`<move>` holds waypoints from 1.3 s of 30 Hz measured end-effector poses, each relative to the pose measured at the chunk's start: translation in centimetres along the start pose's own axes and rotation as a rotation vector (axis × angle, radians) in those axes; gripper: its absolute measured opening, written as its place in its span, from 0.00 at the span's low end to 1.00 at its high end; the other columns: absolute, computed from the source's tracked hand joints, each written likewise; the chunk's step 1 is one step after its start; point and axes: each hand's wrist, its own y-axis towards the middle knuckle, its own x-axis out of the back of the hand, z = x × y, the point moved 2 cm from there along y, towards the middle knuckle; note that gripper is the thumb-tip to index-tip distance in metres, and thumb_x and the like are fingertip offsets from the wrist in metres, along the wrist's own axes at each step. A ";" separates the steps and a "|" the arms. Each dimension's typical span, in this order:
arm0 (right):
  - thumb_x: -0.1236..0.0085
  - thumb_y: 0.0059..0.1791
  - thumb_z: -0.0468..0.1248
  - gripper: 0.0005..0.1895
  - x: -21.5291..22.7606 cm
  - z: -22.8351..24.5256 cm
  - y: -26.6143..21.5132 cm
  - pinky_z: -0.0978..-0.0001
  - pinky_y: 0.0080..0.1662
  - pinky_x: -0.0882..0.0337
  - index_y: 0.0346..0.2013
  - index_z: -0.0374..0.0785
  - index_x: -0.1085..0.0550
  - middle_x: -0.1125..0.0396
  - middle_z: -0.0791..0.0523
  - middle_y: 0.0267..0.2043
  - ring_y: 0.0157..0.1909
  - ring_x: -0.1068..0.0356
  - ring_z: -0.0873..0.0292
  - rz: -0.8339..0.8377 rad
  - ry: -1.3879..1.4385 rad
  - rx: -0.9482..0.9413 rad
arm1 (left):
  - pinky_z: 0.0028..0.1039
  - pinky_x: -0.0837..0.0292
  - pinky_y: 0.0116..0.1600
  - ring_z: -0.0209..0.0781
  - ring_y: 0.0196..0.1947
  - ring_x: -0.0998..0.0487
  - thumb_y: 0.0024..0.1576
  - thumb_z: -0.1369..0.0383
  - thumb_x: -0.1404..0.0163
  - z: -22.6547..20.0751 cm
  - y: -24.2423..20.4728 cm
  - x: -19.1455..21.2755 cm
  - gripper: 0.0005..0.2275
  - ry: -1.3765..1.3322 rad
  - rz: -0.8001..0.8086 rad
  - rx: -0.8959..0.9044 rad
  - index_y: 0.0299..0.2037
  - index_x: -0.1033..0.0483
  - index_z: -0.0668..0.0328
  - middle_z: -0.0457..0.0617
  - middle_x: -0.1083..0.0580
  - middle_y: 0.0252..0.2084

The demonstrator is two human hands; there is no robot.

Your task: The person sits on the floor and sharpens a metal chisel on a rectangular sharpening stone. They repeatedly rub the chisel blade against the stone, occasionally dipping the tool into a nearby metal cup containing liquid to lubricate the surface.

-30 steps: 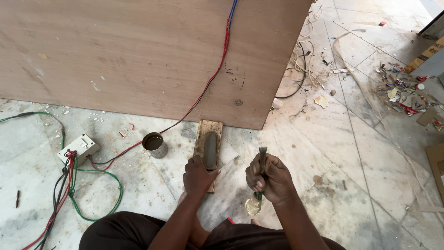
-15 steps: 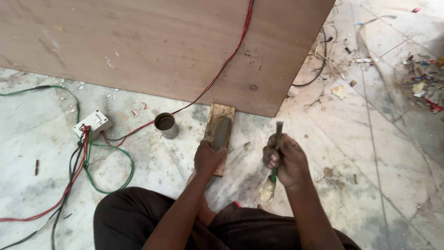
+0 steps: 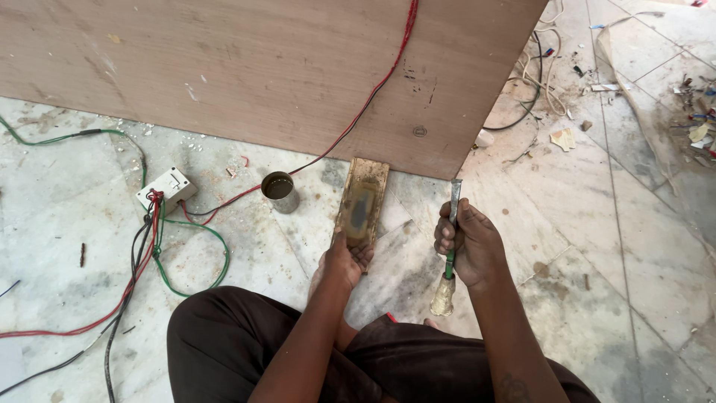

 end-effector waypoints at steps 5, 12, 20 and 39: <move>0.50 0.57 0.49 0.19 -0.2 -0.2 0.1 0.71 0.29 0.35 0.41 0.33 0.28 0.36 0.58 0.23 0.25 0.39 0.63 -0.100 -0.056 -0.069 | 0.36 0.19 0.45 0.53 0.38 0.19 0.64 0.55 0.55 0.9 -1.6 0.1 0.24 0.049 0.102 -0.039 0.57 0.35 0.74 0.65 0.23 0.41; 0.51 0.56 0.41 0.17 0.7 -1.0 0.9 0.70 0.33 0.31 0.50 0.29 0.29 0.34 0.56 0.32 0.30 0.35 0.62 -0.240 -0.027 -0.170 | 0.32 0.19 0.41 0.46 0.37 0.20 0.63 0.64 0.51 -1.3 -3.0 0.8 0.17 0.376 0.286 -0.251 0.52 0.34 0.74 0.60 0.23 0.40; 0.51 0.54 0.40 0.17 0.3 -7.4 1.0 0.69 0.32 0.30 0.54 0.33 0.28 0.33 0.56 0.32 0.29 0.35 0.63 -0.247 -0.386 -0.461 | 0.29 0.23 0.44 0.40 0.37 0.18 0.55 0.63 0.43 -9.1 -6.2 -1.3 0.16 1.244 0.316 -0.812 0.47 0.24 0.69 0.53 0.20 0.38; 0.52 0.57 0.50 0.22 -2.8 -9.8 0.6 0.71 0.31 0.36 0.45 0.31 0.31 0.40 0.58 0.25 0.26 0.41 0.63 0.108 -0.098 -0.251 | 0.28 0.25 0.51 0.33 0.46 0.21 0.61 0.63 0.45 -8.6 -13.5 -4.4 0.19 0.423 0.853 -0.190 0.60 0.23 0.65 0.47 0.21 0.49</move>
